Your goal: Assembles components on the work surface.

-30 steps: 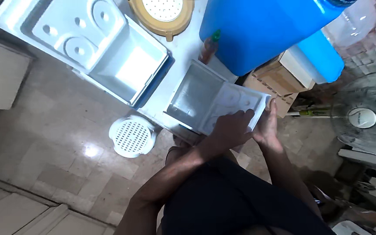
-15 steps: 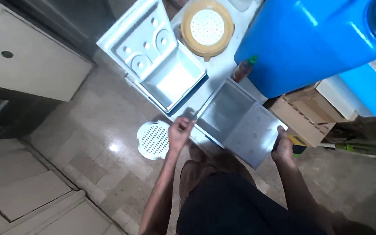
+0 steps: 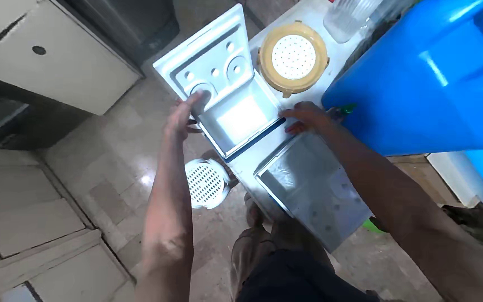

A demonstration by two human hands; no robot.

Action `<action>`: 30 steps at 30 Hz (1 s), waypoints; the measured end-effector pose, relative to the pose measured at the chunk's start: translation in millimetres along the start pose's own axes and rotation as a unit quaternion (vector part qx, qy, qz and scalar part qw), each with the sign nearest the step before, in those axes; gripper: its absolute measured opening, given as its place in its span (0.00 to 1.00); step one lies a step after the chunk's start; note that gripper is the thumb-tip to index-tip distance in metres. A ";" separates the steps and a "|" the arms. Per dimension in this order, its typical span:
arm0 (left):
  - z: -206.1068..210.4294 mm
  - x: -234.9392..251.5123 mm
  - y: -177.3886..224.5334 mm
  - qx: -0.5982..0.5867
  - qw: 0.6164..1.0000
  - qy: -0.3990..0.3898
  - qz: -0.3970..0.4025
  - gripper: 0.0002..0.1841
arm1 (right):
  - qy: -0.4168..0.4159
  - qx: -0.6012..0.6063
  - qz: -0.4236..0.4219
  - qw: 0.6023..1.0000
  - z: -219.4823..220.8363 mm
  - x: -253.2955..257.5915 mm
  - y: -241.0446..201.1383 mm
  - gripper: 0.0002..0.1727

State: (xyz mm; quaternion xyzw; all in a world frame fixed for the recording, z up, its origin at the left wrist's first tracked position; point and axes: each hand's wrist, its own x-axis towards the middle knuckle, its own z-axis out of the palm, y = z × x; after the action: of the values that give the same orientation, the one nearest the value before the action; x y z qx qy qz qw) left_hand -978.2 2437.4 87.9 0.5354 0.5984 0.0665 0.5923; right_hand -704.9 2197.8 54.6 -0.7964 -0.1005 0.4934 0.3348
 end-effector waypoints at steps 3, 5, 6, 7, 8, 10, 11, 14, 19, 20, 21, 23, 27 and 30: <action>2.7 10.8 7.5 0.025 0.999 0.016 -0.029 0.49 | -0.053 0.002 0.079 0.995 18.8 24.6 -14.5 0.44; 0.6 14.1 5.4 0.021 0.999 0.015 -0.024 0.47 | -0.089 0.025 0.123 0.988 29.7 36.0 -14.1 0.37; -1.5 14.2 3.8 0.017 1.000 0.010 -0.018 0.45 | -0.091 0.039 0.134 0.986 35.2 38.3 -13.8 0.33; -3.6 12.4 2.5 0.010 1.000 0.002 -0.013 0.43 | -0.083 0.053 0.135 0.986 39.6 38.0 -14.5 0.29; -5.0 8.9 0.8 0.007 1.000 -0.003 -0.007 0.41 | -0.072 0.065 0.135 0.986 42.2 36.2 -15.0 0.27; -7.7 0.5 -1.8 -0.006 1.000 -0.005 0.005 0.38 | -0.049 0.078 0.120 0.988 43.6 34.9 -16.5 0.27; -10.3 -4.1 -3.0 -0.017 1.000 -0.004 0.012 0.37 | -0.037 0.082 0.102 0.991 43.5 34.0 -18.0 0.27; -15.9 -26.9 -6.9 -0.075 0.996 0.009 0.045 0.35 | -0.022 0.074 0.000 0.997 34.8 21.4 -27.2 0.30; -13.2 -81.4 -6.5 -0.188 0.972 0.019 0.142 0.19 | 0.018 0.039 -0.105 0.993 1.2 -19.5 -67.6 0.38; -9.7 -92.5 -5.7 -0.199 0.966 0.020 0.165 0.18 | 0.021 0.040 -0.116 0.992 -6.1 -29.1 -73.0 0.37; -5.9 -102.8 -5.0 -0.204 0.960 0.023 0.190 0.18 | 0.022 0.041 -0.134 0.990 -13.7 -38.3 -75.7 0.37; 1.6 -121.0 -4.6 -0.211 0.948 0.022 0.237 0.20 | 0.024 0.051 -0.183 0.982 -28.8 -54.3 -73.5 0.37; 19.4 -156.5 -8.8 -0.235 0.925 0.015 0.298 0.27 | 0.043 0.053 -0.283 0.957 -57.7 -82.3 -55.3 0.35; 36.7 -184.3 -23.4 -0.230 0.913 0.021 0.337 0.27 | 0.064 0.033 -0.349 0.934 -79.0 -97.2 -36.3 0.36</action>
State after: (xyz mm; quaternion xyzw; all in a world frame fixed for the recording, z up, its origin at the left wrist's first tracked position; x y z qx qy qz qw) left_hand -1013.5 2274.6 178.1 0.5531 0.3628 0.4088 0.6288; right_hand -679.2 2143.2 170.2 -0.7294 -0.3343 0.2966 0.5179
